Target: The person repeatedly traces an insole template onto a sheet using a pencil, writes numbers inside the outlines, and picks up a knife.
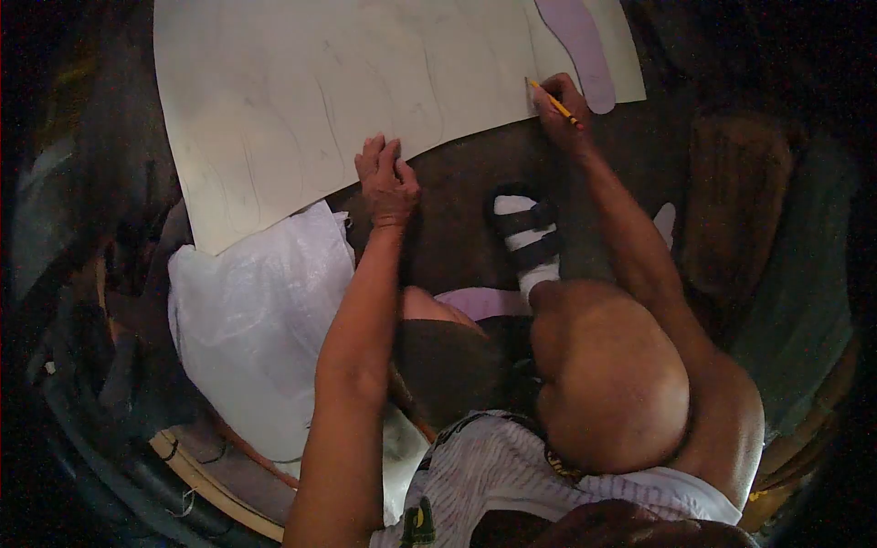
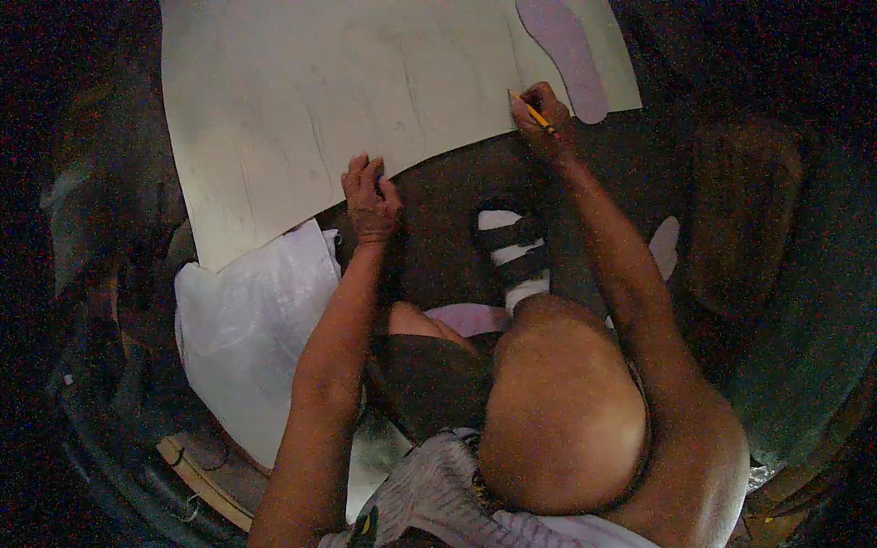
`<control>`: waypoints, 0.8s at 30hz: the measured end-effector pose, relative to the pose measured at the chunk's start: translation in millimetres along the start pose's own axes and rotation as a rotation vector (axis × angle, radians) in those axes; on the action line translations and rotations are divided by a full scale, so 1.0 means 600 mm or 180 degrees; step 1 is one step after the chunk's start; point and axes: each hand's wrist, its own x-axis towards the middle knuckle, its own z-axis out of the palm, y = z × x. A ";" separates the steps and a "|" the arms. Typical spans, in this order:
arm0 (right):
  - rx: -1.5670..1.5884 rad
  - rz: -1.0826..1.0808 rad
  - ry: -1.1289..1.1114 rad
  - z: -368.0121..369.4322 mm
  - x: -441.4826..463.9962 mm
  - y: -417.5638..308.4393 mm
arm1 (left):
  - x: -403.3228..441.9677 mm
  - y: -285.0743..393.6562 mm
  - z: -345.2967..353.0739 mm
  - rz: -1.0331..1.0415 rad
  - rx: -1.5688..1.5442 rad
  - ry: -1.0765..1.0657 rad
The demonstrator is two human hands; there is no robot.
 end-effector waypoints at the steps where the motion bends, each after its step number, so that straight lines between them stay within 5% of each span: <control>1: -0.0050 -0.0068 0.0042 -0.001 0.000 -0.005 | 0.000 0.000 0.000 -0.0022 0.0007 -0.0001; 24: -0.0110 -0.0095 -0.0347 -0.008 -0.017 0.003 | 0.001 0.003 0.001 -0.0014 -0.0035 0.0086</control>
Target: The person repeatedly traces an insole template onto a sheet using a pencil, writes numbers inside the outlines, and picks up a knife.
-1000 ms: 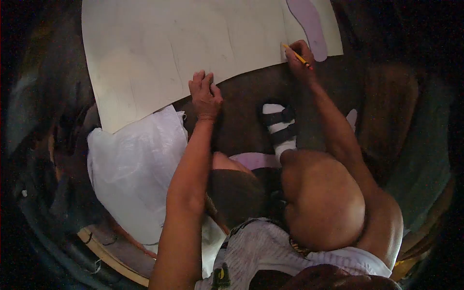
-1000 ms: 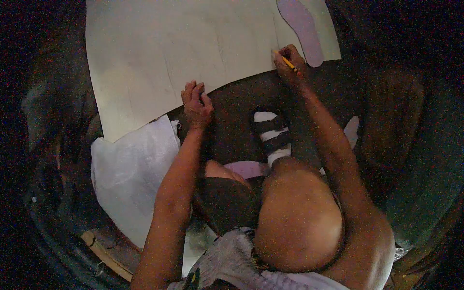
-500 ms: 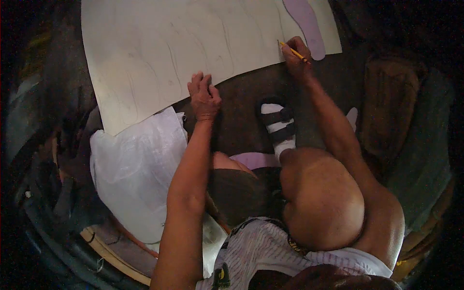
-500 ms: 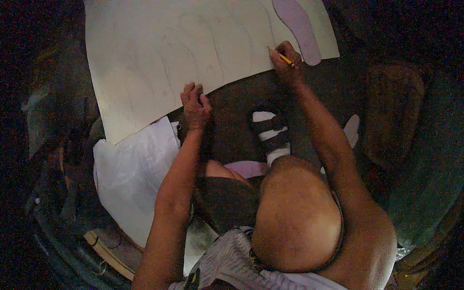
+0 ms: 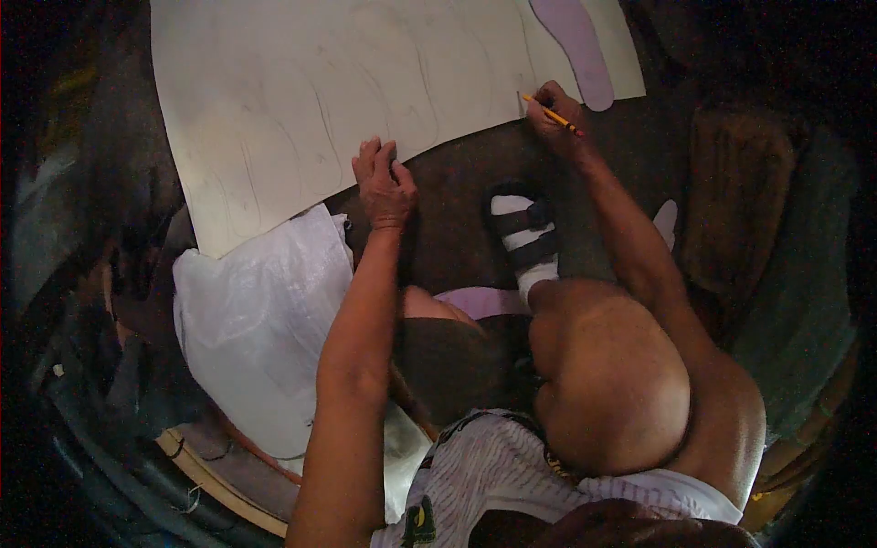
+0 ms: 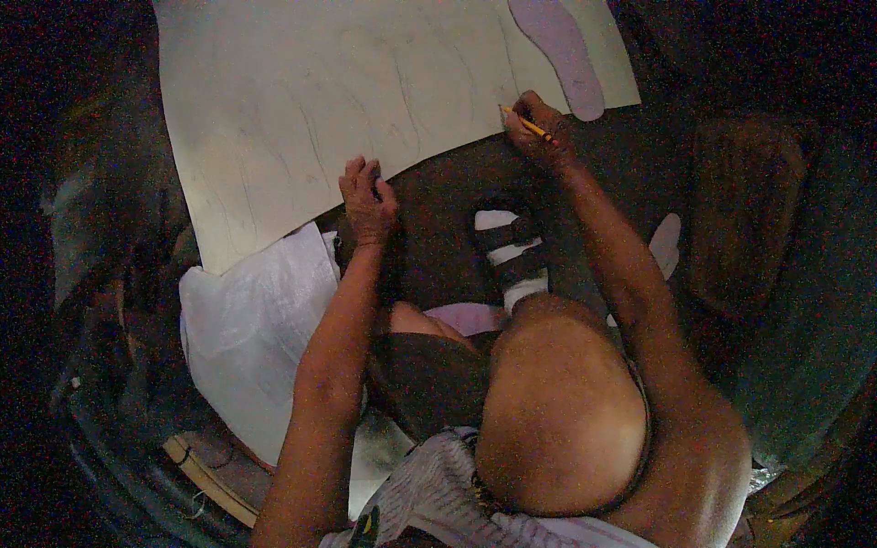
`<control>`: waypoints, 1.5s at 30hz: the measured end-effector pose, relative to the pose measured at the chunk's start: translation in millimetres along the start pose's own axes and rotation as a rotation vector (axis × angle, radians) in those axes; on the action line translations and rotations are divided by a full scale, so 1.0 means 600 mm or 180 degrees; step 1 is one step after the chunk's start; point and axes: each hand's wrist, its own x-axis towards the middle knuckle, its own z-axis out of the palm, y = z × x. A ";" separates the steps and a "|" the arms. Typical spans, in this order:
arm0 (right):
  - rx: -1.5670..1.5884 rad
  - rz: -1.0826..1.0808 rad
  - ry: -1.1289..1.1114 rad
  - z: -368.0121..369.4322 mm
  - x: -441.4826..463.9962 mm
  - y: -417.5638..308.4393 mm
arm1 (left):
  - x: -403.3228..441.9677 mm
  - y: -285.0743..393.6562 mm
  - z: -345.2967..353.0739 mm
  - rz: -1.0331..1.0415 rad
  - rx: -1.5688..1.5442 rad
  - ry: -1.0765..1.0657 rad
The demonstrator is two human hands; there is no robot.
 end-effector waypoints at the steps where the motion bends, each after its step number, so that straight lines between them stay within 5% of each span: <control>1: -0.0078 -0.0047 0.0063 0.000 0.000 -0.002 | 0.001 0.000 -0.001 -0.0031 -0.0063 -0.0014; 7: -0.0050 -0.0482 -0.0045 -0.003 0.000 0.005 | 0.002 0.000 0.000 -0.0041 0.0097 -0.0081; 11: -0.0569 -0.0082 0.0201 -0.012 0.010 0.007 | -0.001 0.004 0.000 -0.0068 0.0122 -0.0065; 13: 0.0009 0.0489 0.1419 -0.037 0.025 0.011 | 0.003 -0.003 -0.005 -0.0009 0.0102 -0.0179; 17: 0.1198 0.0969 0.1598 -0.110 0.041 0.012 | -0.002 0.033 -0.022 -0.0606 0.0353 0.0469; 19: -0.0656 0.0186 0.0911 -0.131 0.040 0.036 | -0.006 0.047 -0.030 -0.0939 0.0291 0.0862; 22: -0.1465 -0.0293 0.0769 -0.114 0.042 0.063 | -0.018 0.053 -0.043 -0.1615 0.0109 0.1277; 28: -0.0882 -0.0063 0.1066 -0.077 0.050 0.113 | -0.063 0.055 -0.094 -0.1992 -0.0568 0.0122; 29: -0.1609 -0.0459 0.1123 -0.080 0.056 0.124 | -0.076 0.050 -0.101 -0.2046 -0.0657 0.0007; 34: -0.1564 0.1080 0.0822 -0.087 0.048 0.081 | -0.095 0.073 -0.198 -0.2061 -0.0612 -0.0421; 37: -0.1626 0.0759 0.0789 -0.098 -0.020 0.098 | -0.081 0.129 -0.284 -0.2263 -0.0463 -0.0353; 40: -0.1847 0.0053 0.1173 -0.163 -0.146 0.100 | -0.110 0.136 -0.366 -0.1045 0.0820 -0.0083; 41: -0.1784 0.1006 0.0357 -0.208 -0.192 0.084 | -0.132 0.128 -0.392 -0.1018 0.1104 -0.0012; 42: -0.1303 0.0887 0.0638 -0.202 -0.255 0.164 | -0.158 0.116 -0.414 -0.1155 0.1260 0.0044; 45: -0.1382 0.1364 -0.0661 -0.169 -0.337 0.133 | -0.233 0.106 -0.451 -0.1131 0.1941 -0.0042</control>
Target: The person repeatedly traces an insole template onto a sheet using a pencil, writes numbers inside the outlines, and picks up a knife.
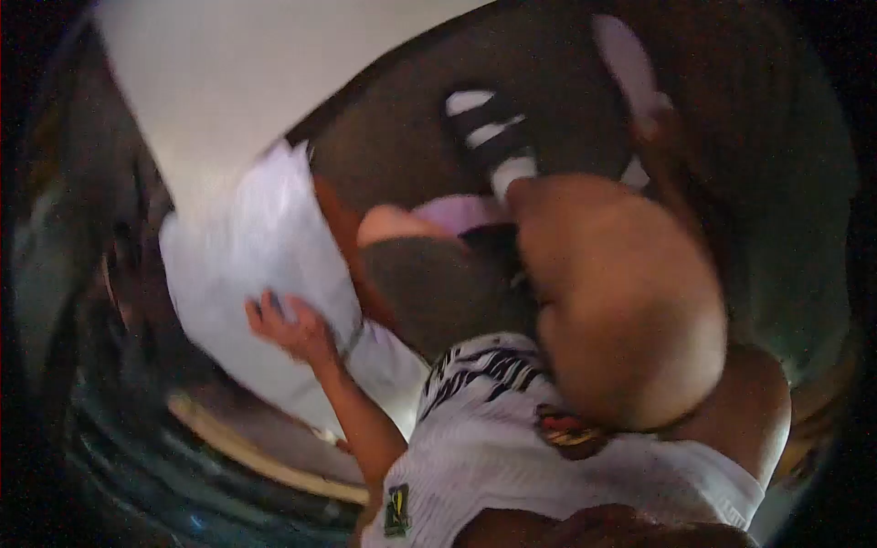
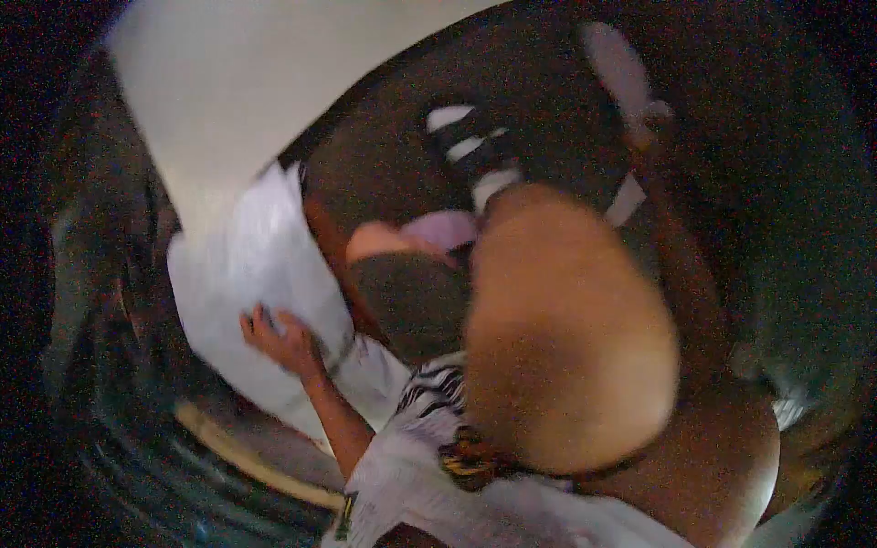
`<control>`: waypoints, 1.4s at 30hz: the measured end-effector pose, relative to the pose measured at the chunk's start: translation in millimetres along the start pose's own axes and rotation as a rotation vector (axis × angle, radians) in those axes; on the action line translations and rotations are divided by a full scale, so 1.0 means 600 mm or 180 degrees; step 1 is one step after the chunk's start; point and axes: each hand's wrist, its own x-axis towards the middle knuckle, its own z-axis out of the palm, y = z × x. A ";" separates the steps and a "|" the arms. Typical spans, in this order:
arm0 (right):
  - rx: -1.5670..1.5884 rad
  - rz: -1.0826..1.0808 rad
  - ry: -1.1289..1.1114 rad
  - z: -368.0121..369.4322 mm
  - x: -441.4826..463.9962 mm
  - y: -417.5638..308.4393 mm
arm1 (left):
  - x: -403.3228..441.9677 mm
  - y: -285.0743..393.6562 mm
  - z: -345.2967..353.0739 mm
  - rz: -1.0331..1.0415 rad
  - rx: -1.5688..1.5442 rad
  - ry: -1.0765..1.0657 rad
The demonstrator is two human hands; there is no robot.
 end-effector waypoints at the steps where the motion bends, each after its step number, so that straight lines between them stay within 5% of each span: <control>1: -0.0171 -0.0093 -0.0608 0.027 -0.014 -0.040 | -0.009 -0.005 0.004 0.0201 0.0112 -0.0039; 4: -0.0997 -0.0386 -0.2235 0.090 -0.050 -0.184 | -0.001 -0.024 0.023 0.0426 0.0068 0.0198; 8: -0.2282 -0.0521 -0.3028 0.103 -0.055 -0.289 | 0.016 -0.002 0.035 0.0481 0.0230 0.0303; 15: -0.2025 -0.0052 -0.2678 0.277 0.000 -0.185 | 0.013 -0.016 0.047 0.0475 0.0176 0.0427; 31: -0.2489 -0.0220 -0.2663 0.166 -0.029 -0.277 | 0.023 -0.016 0.050 0.0728 0.0234 0.0724; 42: -0.1324 -0.0144 -0.2062 -0.034 -0.130 -0.066 | 0.021 -0.009 0.038 0.0582 0.0067 0.0749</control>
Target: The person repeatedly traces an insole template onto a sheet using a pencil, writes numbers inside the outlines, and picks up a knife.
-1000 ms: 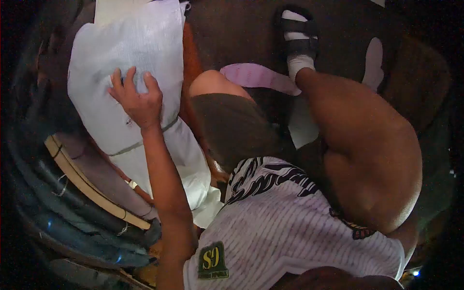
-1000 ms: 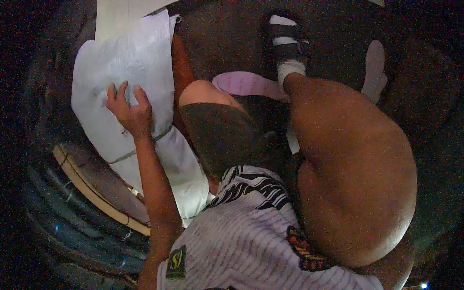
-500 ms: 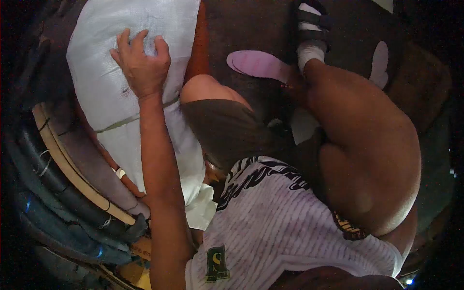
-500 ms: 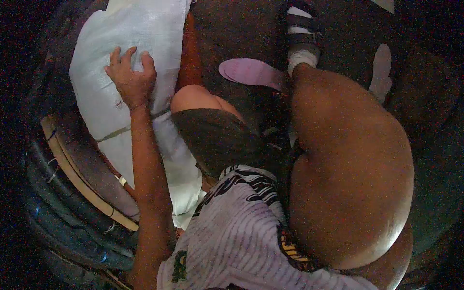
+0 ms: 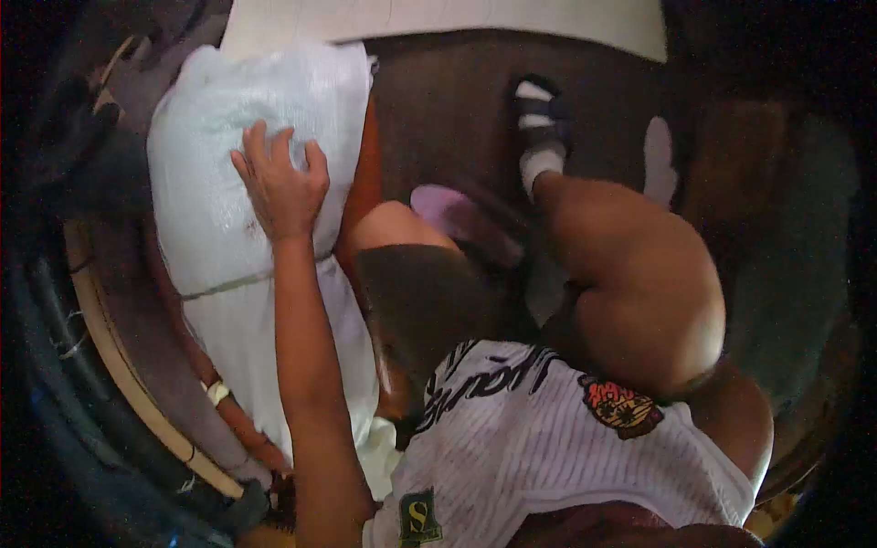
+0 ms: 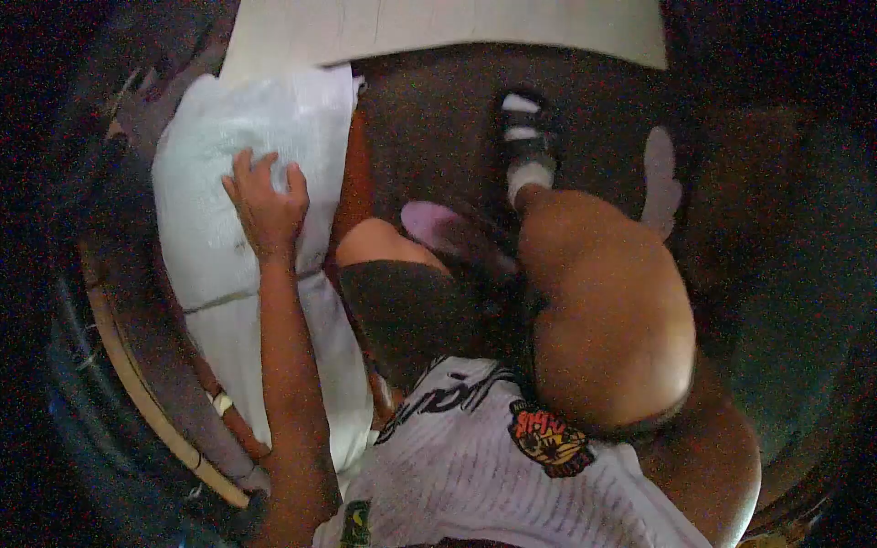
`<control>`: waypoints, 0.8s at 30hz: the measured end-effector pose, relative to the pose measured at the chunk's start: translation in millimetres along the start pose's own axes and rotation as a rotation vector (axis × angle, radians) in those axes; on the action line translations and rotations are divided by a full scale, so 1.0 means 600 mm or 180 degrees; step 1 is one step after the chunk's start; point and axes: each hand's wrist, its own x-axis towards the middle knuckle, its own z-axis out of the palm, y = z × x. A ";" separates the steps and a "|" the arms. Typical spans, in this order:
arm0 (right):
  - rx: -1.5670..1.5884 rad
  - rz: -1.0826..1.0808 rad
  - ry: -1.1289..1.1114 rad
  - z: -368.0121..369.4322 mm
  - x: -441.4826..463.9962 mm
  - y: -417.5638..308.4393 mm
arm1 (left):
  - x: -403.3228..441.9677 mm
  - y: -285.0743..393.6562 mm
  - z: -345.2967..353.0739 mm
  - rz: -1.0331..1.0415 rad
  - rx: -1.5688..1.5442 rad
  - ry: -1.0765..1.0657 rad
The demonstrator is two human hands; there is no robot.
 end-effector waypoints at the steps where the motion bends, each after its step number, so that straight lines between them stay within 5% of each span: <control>1: 0.0066 0.0047 0.0077 -0.008 -0.024 0.023 | 0.000 0.002 -0.003 -0.0041 -0.0035 -0.0088; 7: 0.0061 0.0212 0.0587 -0.084 -0.175 0.147 | 0.000 -0.002 -0.011 -0.0047 -0.0139 -0.0188; 9: -0.1912 -0.0305 0.0778 -0.116 -0.217 0.196 | -0.004 -0.006 -0.005 -0.0065 -0.0150 -0.0150; 11: -0.2524 -0.0461 0.1025 -0.170 -0.247 0.194 | -0.004 -0.006 -0.014 -0.0084 -0.0211 -0.0182; 13: 0.1259 -0.0154 0.1071 -0.244 -0.282 0.148 | -0.004 0.000 -0.008 -0.0135 -0.0133 -0.0229; 15: 0.2593 -0.0114 0.1733 -0.273 -0.330 0.047 | -0.005 0.001 -0.015 -0.0062 -0.0169 -0.0135; 19: 0.1848 -0.0767 0.2647 -0.274 -0.253 0.116 | -0.003 0.000 -0.008 -0.0115 -0.0313 -0.0124; 22: 0.3189 -0.1098 0.1588 -0.299 -0.280 0.058 | -0.007 0.003 -0.022 -0.0077 -0.0261 -0.0163; 24: 0.2089 -0.1656 0.2601 -0.331 -0.263 0.053 | -0.008 -0.009 -0.010 0.0059 -0.0307 -0.0025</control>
